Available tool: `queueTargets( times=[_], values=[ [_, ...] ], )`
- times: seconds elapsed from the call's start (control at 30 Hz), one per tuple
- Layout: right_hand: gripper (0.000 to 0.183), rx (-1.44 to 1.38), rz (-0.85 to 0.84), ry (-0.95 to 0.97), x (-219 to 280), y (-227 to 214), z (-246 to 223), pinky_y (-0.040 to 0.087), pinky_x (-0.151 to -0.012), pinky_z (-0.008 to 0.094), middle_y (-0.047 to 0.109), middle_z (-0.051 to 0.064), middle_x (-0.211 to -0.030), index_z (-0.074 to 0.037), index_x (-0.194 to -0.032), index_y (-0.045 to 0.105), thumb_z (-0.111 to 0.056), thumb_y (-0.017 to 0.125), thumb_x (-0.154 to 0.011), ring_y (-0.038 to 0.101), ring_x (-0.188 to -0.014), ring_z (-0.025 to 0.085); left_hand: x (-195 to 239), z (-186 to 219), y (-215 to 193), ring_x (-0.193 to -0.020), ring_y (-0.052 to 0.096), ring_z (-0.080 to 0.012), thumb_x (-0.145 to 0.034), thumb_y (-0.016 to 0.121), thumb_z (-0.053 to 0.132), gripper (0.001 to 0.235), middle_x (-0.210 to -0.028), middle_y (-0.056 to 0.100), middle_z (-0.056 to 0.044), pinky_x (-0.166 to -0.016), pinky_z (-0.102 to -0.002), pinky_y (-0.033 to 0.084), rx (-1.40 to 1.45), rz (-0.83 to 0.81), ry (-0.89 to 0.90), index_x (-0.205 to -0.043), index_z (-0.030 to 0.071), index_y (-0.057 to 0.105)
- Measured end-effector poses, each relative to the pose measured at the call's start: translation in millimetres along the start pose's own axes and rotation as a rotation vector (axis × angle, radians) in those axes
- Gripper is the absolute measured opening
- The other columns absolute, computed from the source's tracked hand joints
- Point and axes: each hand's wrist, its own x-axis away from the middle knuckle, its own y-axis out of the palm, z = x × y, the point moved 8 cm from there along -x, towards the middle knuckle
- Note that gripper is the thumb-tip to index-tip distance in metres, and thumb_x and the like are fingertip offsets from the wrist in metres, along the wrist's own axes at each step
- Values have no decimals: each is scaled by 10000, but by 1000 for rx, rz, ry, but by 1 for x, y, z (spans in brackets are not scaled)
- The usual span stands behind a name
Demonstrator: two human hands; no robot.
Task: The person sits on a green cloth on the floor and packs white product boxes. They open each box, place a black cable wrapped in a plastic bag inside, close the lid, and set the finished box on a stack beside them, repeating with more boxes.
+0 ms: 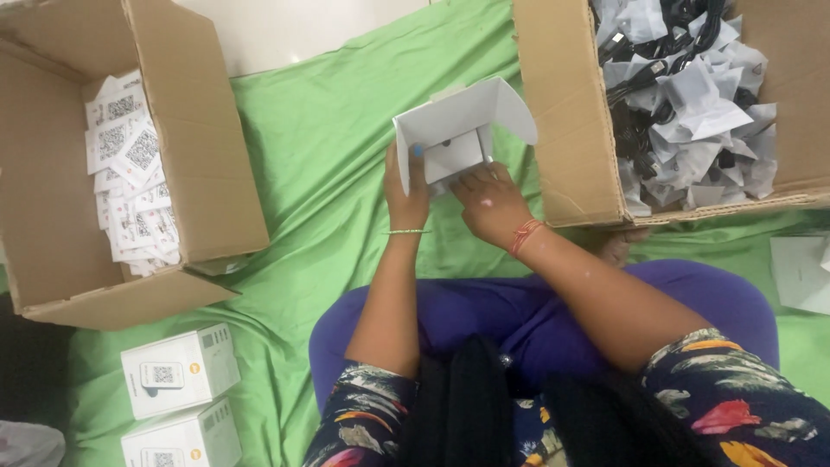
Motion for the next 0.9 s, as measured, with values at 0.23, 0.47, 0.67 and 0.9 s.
queueTargets(
  times=[0.23, 0.47, 0.67, 0.9],
  values=[
    [546, -14, -29, 9, -3, -3, -2, 404, -1072, 476, 673, 118, -1206, -39, -1273, 658, -83, 653, -728, 591, -1183, 300, -10, 2, -5, -1198, 627, -354, -1105, 439, 373, 479, -1300, 630, -210, -1042, -397, 470, 64, -52, 13, -1359, -12, 566],
    [610, -237, 28, 116, -17, -25, 12, 486, -987, 458, 579, 240, -1371, 6, -1384, 554, -55, 627, -781, 574, -1218, 400, -20, 34, -8, -1357, 483, -409, -735, 699, 29, 662, -1423, 505, -227, -1136, -452, 405, 21, -224, 280, -1374, 63, 529],
    [388, -169, -199, 209, -37, 19, 31, 508, -1040, 446, 659, 180, -1281, -73, -1275, 625, -99, 599, -889, 609, -1226, 349, -22, 6, 2, -1291, 566, -361, -828, 700, -5, 433, -1302, 589, -154, -1109, -421, 461, -26, -85, 193, -1235, 103, 597],
    [482, 93, -139, 125, -75, 88, 51, 451, -1014, 457, 658, 162, -1300, -80, -1280, 628, -304, 618, -853, 608, -1206, 319, -25, 5, 7, -1221, 586, -335, -817, 652, -38, 379, -1224, 591, -138, -1064, -406, 475, -31, -53, 148, -1165, 98, 589]
  ],
)
